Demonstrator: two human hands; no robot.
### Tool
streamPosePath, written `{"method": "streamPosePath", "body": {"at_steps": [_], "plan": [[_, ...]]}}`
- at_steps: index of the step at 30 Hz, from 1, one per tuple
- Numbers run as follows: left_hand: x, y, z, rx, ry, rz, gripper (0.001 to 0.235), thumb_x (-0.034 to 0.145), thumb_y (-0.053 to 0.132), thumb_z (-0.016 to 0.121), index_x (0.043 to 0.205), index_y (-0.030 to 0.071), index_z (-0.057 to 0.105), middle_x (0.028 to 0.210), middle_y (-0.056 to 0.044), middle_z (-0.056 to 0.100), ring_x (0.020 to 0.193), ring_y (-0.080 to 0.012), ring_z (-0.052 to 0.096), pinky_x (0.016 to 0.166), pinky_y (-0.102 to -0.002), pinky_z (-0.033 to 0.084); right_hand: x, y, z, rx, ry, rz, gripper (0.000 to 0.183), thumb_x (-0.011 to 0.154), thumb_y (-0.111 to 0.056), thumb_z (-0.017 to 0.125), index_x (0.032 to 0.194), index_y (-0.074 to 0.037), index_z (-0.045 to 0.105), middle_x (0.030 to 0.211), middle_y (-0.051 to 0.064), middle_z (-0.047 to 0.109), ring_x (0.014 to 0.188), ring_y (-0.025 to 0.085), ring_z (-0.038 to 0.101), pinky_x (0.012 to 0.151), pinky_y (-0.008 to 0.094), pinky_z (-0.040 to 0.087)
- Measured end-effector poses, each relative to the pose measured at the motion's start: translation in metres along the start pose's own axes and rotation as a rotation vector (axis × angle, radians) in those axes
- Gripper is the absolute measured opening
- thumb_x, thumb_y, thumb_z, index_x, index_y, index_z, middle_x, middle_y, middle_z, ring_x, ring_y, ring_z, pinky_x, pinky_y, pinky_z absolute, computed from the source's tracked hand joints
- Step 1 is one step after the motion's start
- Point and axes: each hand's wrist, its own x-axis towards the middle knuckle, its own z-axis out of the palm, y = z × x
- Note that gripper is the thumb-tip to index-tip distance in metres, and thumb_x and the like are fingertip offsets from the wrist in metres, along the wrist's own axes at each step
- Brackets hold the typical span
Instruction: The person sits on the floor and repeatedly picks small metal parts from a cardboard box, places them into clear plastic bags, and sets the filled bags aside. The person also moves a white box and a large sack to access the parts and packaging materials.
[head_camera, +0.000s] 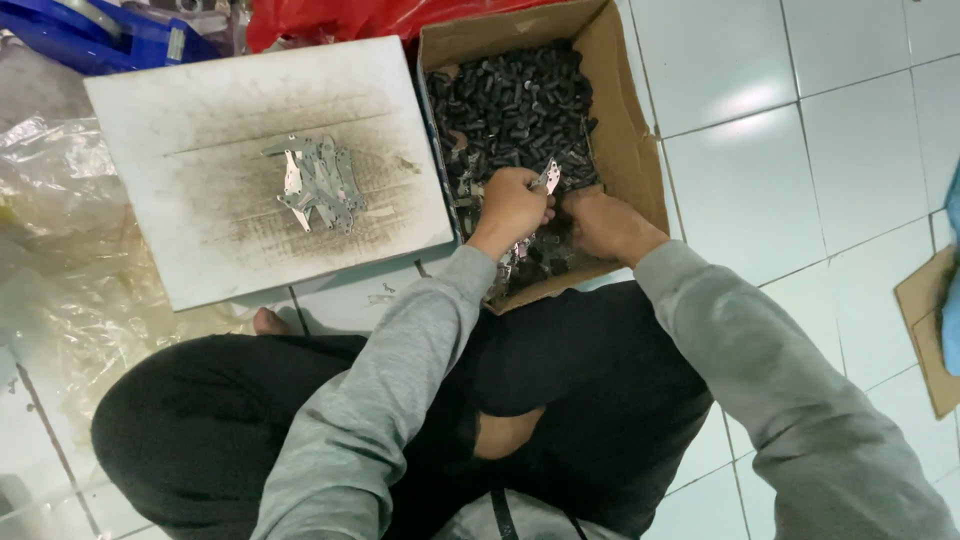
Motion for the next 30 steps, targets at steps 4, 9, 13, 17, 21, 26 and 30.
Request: {"method": "streamPosePath", "body": {"at_steps": [4, 9, 13, 17, 21, 26, 30], "plan": [[0.0, -0.002, 0.002, -0.085, 0.019, -0.021, 0.027, 0.093, 0.012, 0.057, 0.109, -0.002, 0.074, 0.077, -0.018, 0.076, 0.063, -0.0222, 0.077, 0.059, -0.029, 0.063, 0.003, 0.004, 0.003, -0.227, 0.056, -0.045, 0.012, 0.089, -0.007, 0.065, 0.091, -0.007, 0.076, 0.089, 0.016, 0.078, 0.085, 0.033, 0.077, 0.07, 0.046, 0.064], [-0.003, 0.001, -0.002, -0.011, 0.003, 0.018, 0.026, 0.092, 0.014, 0.06, 0.108, -0.001, 0.074, 0.074, -0.017, 0.075, 0.063, -0.0229, 0.077, 0.056, -0.03, 0.063, -0.021, -0.008, -0.036, 0.106, 0.097, 0.032, 0.015, 0.088, -0.012, 0.069, 0.097, -0.004, 0.077, 0.089, 0.019, 0.076, 0.084, 0.037, 0.075, 0.068, 0.047, 0.061], [-0.004, -0.002, 0.0, 0.046, 0.013, 0.032, 0.025, 0.091, 0.013, 0.061, 0.107, -0.001, 0.075, 0.075, -0.02, 0.075, 0.063, -0.0243, 0.077, 0.057, -0.034, 0.063, -0.03, 0.004, -0.037, 0.388, 0.067, 0.067, 0.028, 0.086, -0.018, 0.071, 0.106, 0.001, 0.076, 0.097, 0.026, 0.076, 0.094, 0.044, 0.073, 0.077, 0.055, 0.058], [-0.016, 0.013, -0.006, -0.031, -0.017, -0.005, 0.028, 0.092, 0.011, 0.059, 0.111, -0.005, 0.072, 0.083, -0.024, 0.075, 0.067, -0.0265, 0.077, 0.058, -0.034, 0.065, -0.026, 0.017, -0.029, 0.554, -0.005, 0.135, 0.034, 0.088, -0.024, 0.077, 0.114, -0.002, 0.075, 0.097, 0.019, 0.076, 0.089, 0.033, 0.073, 0.074, 0.046, 0.059], [-0.03, 0.026, -0.007, 0.023, -0.03, -0.011, 0.028, 0.091, 0.012, 0.064, 0.11, -0.006, 0.073, 0.094, -0.029, 0.074, 0.081, -0.0383, 0.076, 0.061, -0.044, 0.065, -0.048, 0.0, -0.051, 1.097, 0.093, 0.076, 0.047, 0.086, -0.01, 0.081, 0.125, 0.01, 0.062, 0.087, 0.017, 0.073, 0.072, 0.022, 0.072, 0.062, 0.031, 0.06], [-0.061, 0.054, -0.015, -0.273, -0.077, -0.113, 0.037, 0.092, 0.006, 0.063, 0.122, -0.016, 0.062, 0.112, -0.039, 0.066, 0.089, -0.0416, 0.075, 0.07, -0.045, 0.067, -0.048, -0.009, -0.055, 1.224, 0.116, 0.049, 0.044, 0.089, -0.013, 0.079, 0.126, 0.006, 0.064, 0.092, 0.017, 0.075, 0.075, 0.022, 0.074, 0.059, 0.033, 0.063], [-0.06, 0.047, -0.014, -0.394, -0.089, -0.137, 0.036, 0.092, 0.003, 0.063, 0.121, -0.018, 0.062, 0.107, -0.035, 0.066, 0.083, -0.0356, 0.075, 0.07, -0.043, 0.067, -0.05, -0.02, -0.058, 1.257, 0.162, 0.053, 0.034, 0.092, -0.014, 0.076, 0.118, 0.006, 0.068, 0.089, 0.019, 0.074, 0.077, 0.023, 0.074, 0.061, 0.035, 0.064]]}}
